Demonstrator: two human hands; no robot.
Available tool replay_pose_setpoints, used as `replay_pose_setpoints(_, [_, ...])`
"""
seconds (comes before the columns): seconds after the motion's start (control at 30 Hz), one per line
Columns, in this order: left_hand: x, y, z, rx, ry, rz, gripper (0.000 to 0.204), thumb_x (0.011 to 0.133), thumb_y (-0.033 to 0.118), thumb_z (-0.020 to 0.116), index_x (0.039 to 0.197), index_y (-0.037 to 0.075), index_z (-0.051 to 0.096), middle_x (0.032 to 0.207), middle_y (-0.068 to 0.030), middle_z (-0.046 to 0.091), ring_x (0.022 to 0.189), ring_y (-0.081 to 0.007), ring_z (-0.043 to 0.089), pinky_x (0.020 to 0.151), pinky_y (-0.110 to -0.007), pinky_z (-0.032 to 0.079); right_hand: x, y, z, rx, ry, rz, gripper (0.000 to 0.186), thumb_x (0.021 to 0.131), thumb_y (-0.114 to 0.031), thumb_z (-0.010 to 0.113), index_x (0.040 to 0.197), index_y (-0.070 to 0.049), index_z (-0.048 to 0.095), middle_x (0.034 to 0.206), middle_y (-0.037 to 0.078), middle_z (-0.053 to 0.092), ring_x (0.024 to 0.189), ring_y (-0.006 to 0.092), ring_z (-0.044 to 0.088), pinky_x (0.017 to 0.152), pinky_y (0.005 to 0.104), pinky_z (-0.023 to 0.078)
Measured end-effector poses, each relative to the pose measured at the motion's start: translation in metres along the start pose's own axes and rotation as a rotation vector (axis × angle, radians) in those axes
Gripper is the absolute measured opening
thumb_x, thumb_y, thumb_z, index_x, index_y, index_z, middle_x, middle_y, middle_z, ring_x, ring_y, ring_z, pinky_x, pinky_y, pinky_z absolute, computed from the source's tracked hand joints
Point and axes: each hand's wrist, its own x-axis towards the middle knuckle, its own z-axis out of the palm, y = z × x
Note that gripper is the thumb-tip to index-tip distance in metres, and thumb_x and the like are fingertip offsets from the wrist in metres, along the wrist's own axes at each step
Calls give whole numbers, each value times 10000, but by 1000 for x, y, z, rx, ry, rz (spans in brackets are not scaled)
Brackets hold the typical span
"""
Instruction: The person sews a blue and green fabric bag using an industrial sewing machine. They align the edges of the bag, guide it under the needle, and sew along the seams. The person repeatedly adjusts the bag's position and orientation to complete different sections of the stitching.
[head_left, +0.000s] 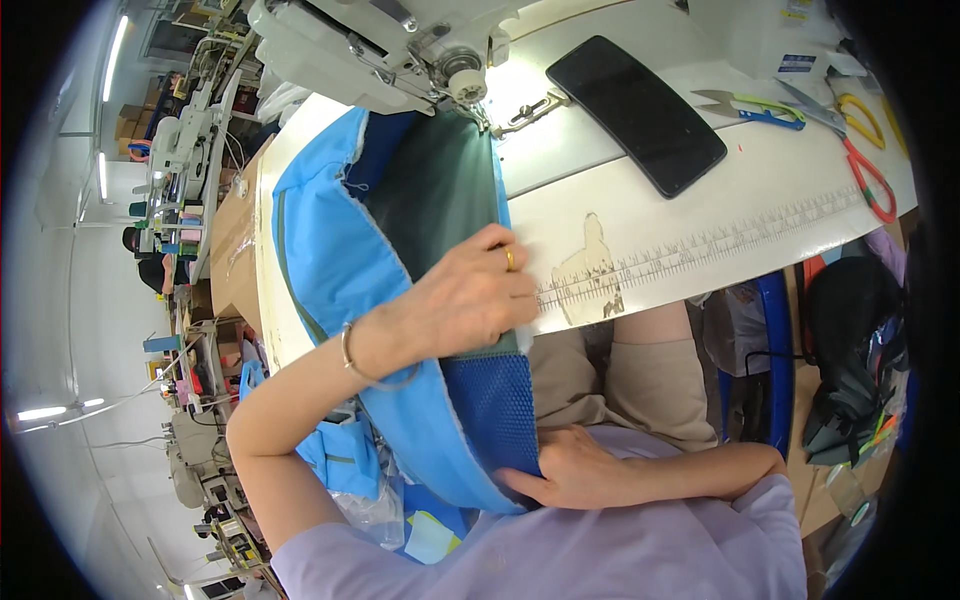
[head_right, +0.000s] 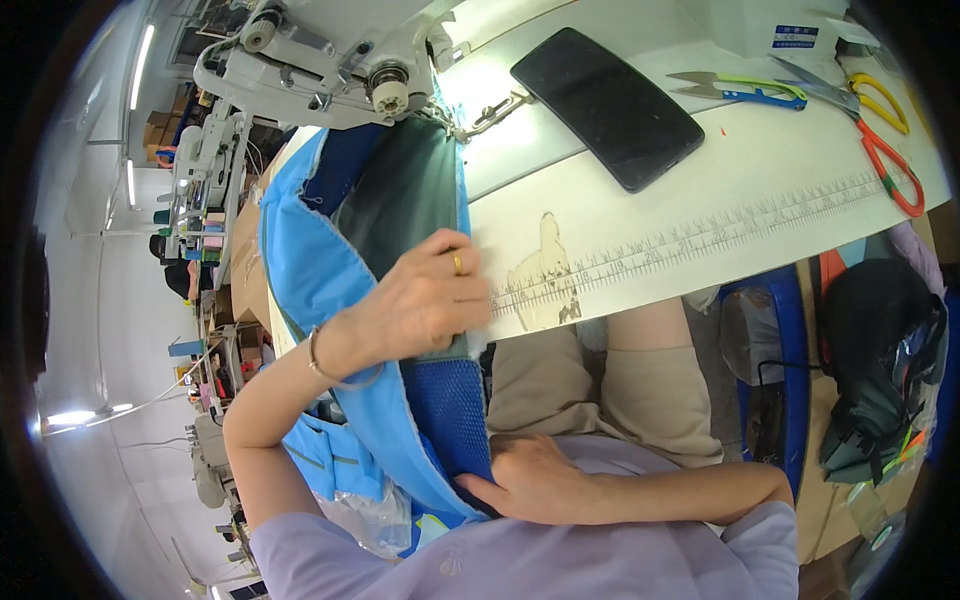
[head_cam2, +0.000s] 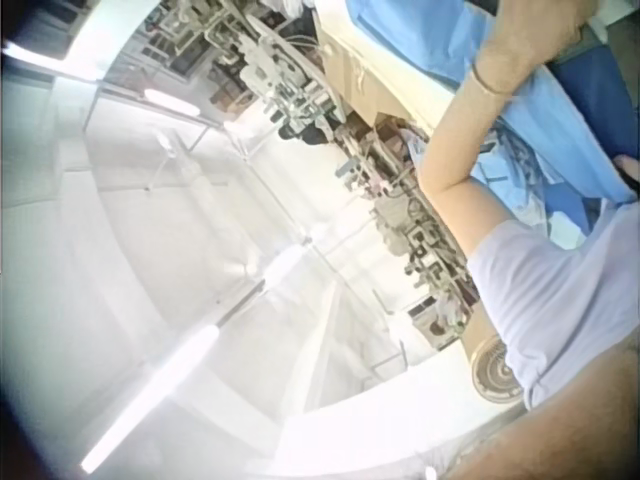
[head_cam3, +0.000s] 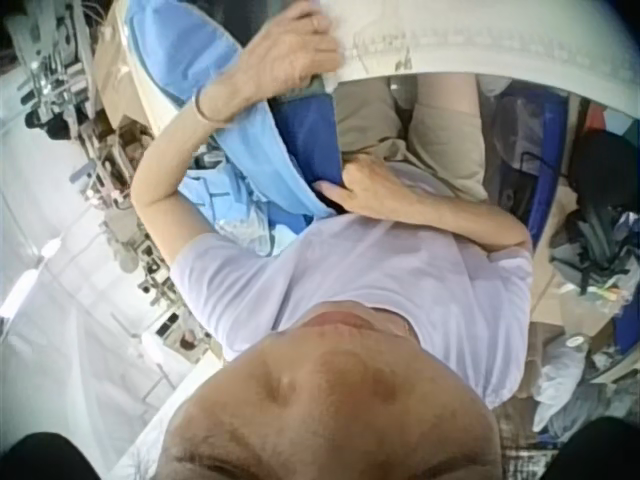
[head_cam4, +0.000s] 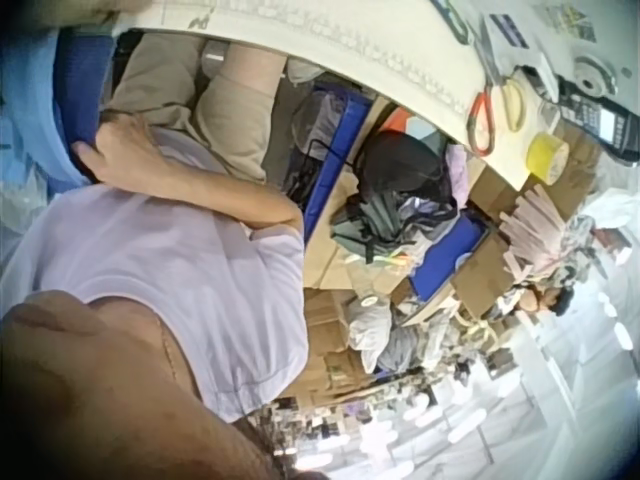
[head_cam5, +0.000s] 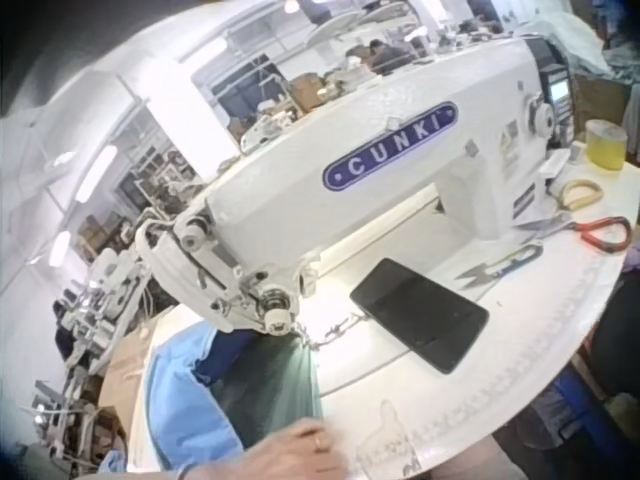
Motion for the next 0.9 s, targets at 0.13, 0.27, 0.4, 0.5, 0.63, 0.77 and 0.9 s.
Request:
replay_pose_setpoints(0.13, [-11,10,2,-80,51,-75,172,623,3,687,729,74,571,776,-41,507,856,-269,566,1016,-473,495,-6,8,0,-11,-61,36,379,959,-304,702,912,70,656,786,246,684,712,427,672,697,491,540])
replay_pose_setpoints(0.27, [-13,11,7,5,162,-120,330,668,-44,689,975,77,664,1068,-91,636,1066,-324,614,1069,-529,480,-8,4,4,42,-5,6,364,968,-320,693,929,42,674,810,232,701,724,415,684,709,490,548])
replay_pose_setpoints(0.4, [-12,19,0,232,219,-319,642,706,-46,698,1333,71,622,1398,-167,593,1263,-392,579,1077,-554,472,-11,11,7,36,-16,55,366,964,-329,701,921,33,688,817,224,711,713,405,690,695,481,552])
replay_pose_setpoints(0.5, [-19,19,7,146,325,-478,714,714,-22,705,1413,22,570,1419,-199,577,1265,-403,576,1084,-531,471,-12,18,10,-9,11,68,372,954,-330,715,889,35,693,781,213,709,671,401,683,654,470,551])
replay_pose_setpoints(0.63, [-31,14,6,101,252,-471,618,774,60,760,1369,-1,608,1429,-178,589,1267,-410,583,1069,-493,491,-12,21,17,-15,51,50,375,935,-321,747,836,38,710,736,206,706,621,370,682,601,434,546])
replay_pose_setpoints(0.77, [-34,10,-2,92,190,-428,560,801,119,780,1343,56,655,1434,-161,595,1275,-398,588,1044,-494,514,-15,0,8,312,74,241,304,900,-257,818,912,42,760,799,151,766,672,210,723,635,335,561])
replay_pose_setpoints(0.9, [-33,11,-4,98,179,-414,525,814,135,776,1327,88,678,1442,-141,597,1291,-377,587,1025,-494,527,-18,-1,-1,523,-8,464,309,879,-212,864,1034,40,776,927,92,802,803,91,714,720,249,566])
